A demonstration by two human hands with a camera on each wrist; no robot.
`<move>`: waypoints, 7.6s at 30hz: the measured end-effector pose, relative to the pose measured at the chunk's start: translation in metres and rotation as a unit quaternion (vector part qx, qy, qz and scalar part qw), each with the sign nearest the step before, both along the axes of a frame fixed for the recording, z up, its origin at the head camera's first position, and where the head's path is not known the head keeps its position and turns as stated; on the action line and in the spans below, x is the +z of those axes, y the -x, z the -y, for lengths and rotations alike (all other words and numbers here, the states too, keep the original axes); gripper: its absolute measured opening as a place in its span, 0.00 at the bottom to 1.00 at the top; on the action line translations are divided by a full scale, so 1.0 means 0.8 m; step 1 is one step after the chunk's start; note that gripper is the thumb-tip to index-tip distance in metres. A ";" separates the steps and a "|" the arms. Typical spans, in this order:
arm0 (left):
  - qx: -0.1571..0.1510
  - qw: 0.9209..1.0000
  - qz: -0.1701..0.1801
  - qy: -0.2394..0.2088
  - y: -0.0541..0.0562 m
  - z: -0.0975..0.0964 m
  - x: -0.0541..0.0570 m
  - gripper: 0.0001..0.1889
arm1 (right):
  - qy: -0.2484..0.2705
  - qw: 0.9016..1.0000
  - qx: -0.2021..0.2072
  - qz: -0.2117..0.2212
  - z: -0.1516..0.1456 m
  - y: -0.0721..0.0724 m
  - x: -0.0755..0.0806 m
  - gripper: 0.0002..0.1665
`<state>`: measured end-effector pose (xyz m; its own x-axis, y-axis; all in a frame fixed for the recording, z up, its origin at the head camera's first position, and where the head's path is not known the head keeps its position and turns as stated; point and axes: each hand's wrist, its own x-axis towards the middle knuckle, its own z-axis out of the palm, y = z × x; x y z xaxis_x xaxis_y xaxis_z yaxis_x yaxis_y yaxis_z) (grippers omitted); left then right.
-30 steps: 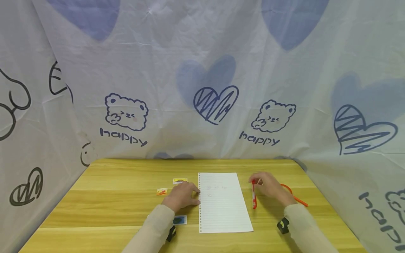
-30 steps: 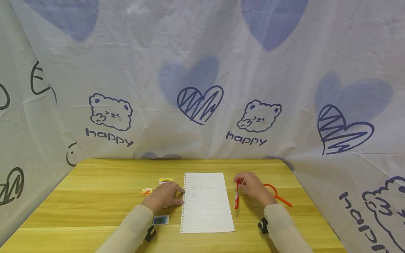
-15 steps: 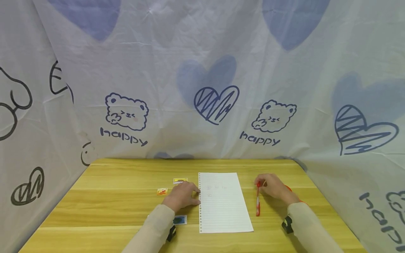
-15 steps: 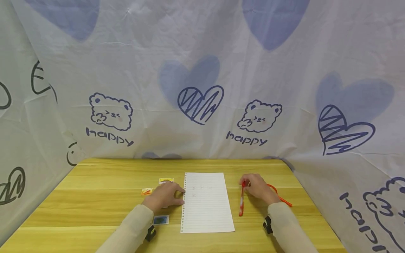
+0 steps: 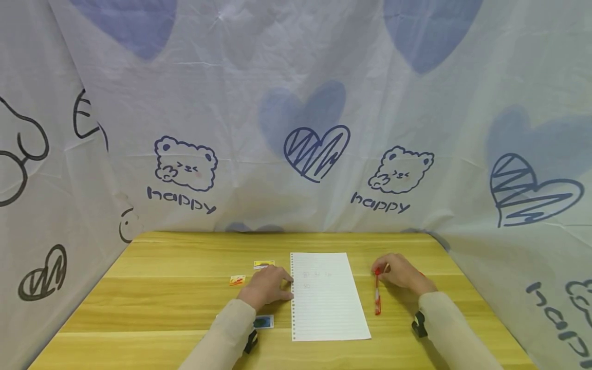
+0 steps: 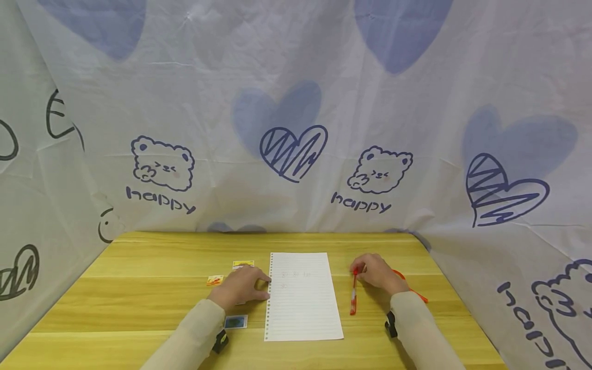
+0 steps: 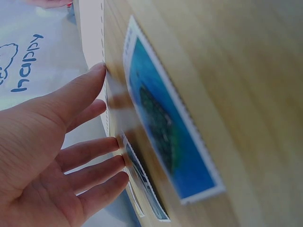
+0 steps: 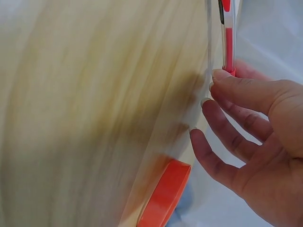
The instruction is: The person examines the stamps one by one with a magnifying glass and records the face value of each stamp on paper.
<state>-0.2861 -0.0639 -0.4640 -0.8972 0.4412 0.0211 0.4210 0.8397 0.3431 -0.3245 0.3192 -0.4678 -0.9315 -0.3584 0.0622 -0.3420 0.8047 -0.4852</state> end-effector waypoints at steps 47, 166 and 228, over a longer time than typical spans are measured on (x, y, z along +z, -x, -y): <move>0.003 1.000 0.003 -0.003 0.002 -0.001 -0.002 0.21 | -0.029 0.998 0.043 -0.033 -0.005 0.004 -0.004 0.16; 0.063 0.994 -0.035 -0.077 0.024 0.091 -0.005 0.20 | 0.022 0.997 -0.057 -0.050 -0.035 -0.056 0.029 0.13; 0.124 0.986 0.013 -0.111 0.077 0.104 -0.019 0.08 | 0.001 0.993 -0.121 -0.011 -0.139 -0.066 0.004 0.15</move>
<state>-0.3476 -0.1472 -0.4791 -0.9786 0.1945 0.0676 0.1999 0.8184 0.5388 -0.2715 0.4301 -0.4642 -0.9886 -0.1249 0.0843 -0.1502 0.8636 -0.4813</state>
